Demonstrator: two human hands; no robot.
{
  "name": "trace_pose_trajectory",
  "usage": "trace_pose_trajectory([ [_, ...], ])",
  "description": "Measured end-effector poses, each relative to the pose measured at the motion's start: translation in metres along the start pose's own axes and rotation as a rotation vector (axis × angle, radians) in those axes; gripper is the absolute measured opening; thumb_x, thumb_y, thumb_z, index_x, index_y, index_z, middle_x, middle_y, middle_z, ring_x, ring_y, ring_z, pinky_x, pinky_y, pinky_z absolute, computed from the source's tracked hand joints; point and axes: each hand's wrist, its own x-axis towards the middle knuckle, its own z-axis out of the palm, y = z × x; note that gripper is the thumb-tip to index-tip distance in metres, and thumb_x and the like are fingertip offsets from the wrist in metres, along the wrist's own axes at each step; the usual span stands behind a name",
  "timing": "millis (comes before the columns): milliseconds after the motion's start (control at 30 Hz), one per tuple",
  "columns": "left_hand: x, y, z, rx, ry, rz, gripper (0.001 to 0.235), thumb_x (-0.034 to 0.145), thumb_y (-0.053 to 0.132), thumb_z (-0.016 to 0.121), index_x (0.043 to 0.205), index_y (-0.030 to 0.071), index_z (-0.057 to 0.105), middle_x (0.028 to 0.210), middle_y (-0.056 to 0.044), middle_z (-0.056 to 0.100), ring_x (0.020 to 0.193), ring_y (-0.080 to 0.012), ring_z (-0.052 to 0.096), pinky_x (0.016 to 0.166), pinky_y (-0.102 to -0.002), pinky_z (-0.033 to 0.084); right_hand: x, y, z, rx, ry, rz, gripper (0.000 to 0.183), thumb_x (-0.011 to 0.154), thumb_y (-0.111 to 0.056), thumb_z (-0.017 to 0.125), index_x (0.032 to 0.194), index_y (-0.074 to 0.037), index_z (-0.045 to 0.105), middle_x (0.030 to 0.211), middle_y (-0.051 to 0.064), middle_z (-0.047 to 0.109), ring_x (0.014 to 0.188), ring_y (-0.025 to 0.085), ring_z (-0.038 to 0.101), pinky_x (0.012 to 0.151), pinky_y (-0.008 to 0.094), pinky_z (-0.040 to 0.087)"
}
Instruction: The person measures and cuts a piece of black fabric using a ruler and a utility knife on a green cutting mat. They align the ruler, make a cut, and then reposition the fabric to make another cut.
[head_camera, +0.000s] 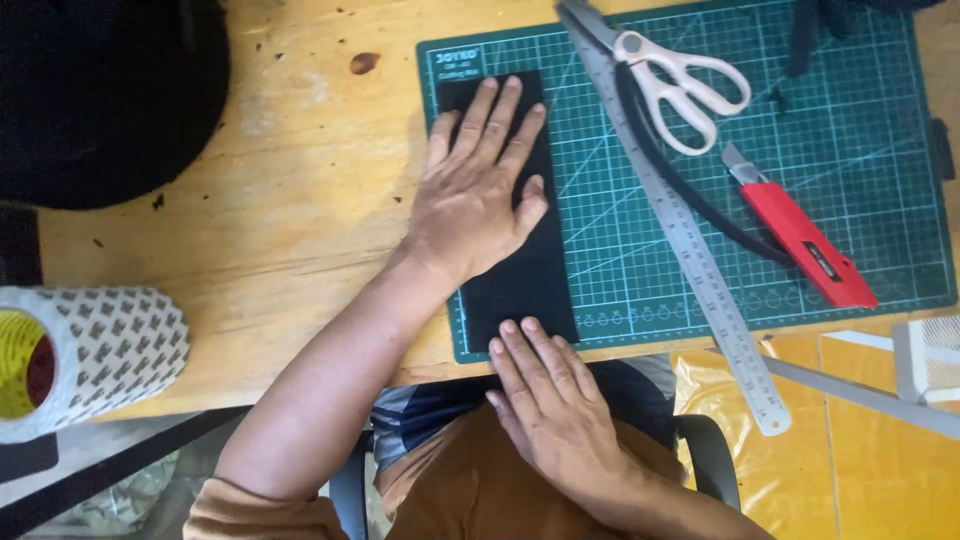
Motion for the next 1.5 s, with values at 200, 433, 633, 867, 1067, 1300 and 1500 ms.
trace_pose_trajectory([
  [200, 0.002, 0.002, -0.006, 0.012, -0.123, -0.036, 0.07, 0.103, 0.045, 0.021, 0.167, 0.016, 0.021, 0.173, -0.009, 0.003, 0.159, -0.0235, -0.002, 0.128, -0.051, 0.0, -0.008, -0.002, 0.007, 0.017, 0.064, 0.057, 0.049, 0.104, -0.034, 0.063, 0.147, -0.012, 0.055, 0.146, 0.015, 0.057, 0.14, 0.033, 0.052, 0.117, 0.047, 0.044],
  [433, 0.004, 0.0, -0.003, 0.028, -0.098, -0.03, 0.069, 0.104, 0.046, 0.021, 0.166, 0.017, 0.022, 0.172, -0.009, 0.005, 0.159, -0.0242, 0.0, 0.128, -0.052, 0.002, -0.011, -0.003, 0.01, 0.001, 0.031, 0.055, 0.055, 0.104, -0.036, 0.064, 0.151, -0.01, 0.05, 0.153, 0.016, 0.052, 0.145, 0.032, 0.048, 0.121, 0.047, 0.041],
  [633, 0.003, 0.0, -0.001, 0.027, -0.094, -0.021, 0.069, 0.105, 0.046, 0.018, 0.166, 0.016, 0.023, 0.172, -0.01, 0.004, 0.159, -0.0242, 0.0, 0.128, -0.052, 0.002, -0.014, -0.011, 0.008, -0.04, 0.023, 0.095, 0.057, 0.104, -0.038, 0.063, 0.152, -0.01, 0.049, 0.156, 0.015, 0.049, 0.148, 0.032, 0.044, 0.123, 0.048, 0.036],
  [867, 0.004, 0.0, 0.0, 0.017, -0.073, -0.029, 0.069, 0.104, 0.047, 0.022, 0.165, 0.016, 0.027, 0.172, -0.01, 0.008, 0.159, -0.0261, 0.002, 0.127, -0.054, 0.005, -0.018, -0.012, 0.004, -0.179, 0.015, 0.06, 0.057, 0.104, -0.041, 0.063, 0.152, -0.013, 0.05, 0.157, 0.018, 0.049, 0.147, 0.029, 0.047, 0.101, 0.042, 0.04],
  [1067, 0.002, 0.0, 0.001, 0.018, -0.051, -0.032, 0.069, 0.105, 0.047, 0.022, 0.166, 0.016, 0.028, 0.172, -0.01, 0.01, 0.159, -0.0256, 0.004, 0.128, -0.053, 0.006, -0.021, -0.01, 0.007, -0.18, 0.016, 0.062, 0.055, 0.105, -0.04, 0.064, 0.152, -0.014, 0.051, 0.156, 0.016, 0.051, 0.146, 0.028, 0.048, 0.1, 0.042, 0.039],
  [1300, 0.002, 0.001, -0.001, 0.022, -0.066, -0.043, 0.068, 0.105, 0.046, 0.023, 0.166, 0.017, 0.026, 0.172, -0.009, 0.007, 0.159, -0.0245, 0.002, 0.128, -0.052, 0.004, -0.022, -0.01, 0.01, -0.175, 0.025, 0.068, 0.056, 0.105, -0.041, 0.064, 0.153, -0.015, 0.049, 0.156, 0.015, 0.052, 0.146, 0.028, 0.049, 0.101, 0.042, 0.04],
  [1500, 0.002, 0.0, 0.001, 0.033, -0.047, -0.029, 0.068, 0.105, 0.046, 0.024, 0.166, 0.016, 0.028, 0.172, -0.01, 0.01, 0.159, -0.026, 0.004, 0.127, -0.053, 0.008, -0.025, -0.01, 0.012, -0.178, 0.011, 0.058, 0.06, 0.105, -0.041, 0.065, 0.155, -0.014, 0.046, 0.159, 0.016, 0.047, 0.148, 0.029, 0.046, 0.102, 0.043, 0.04],
])
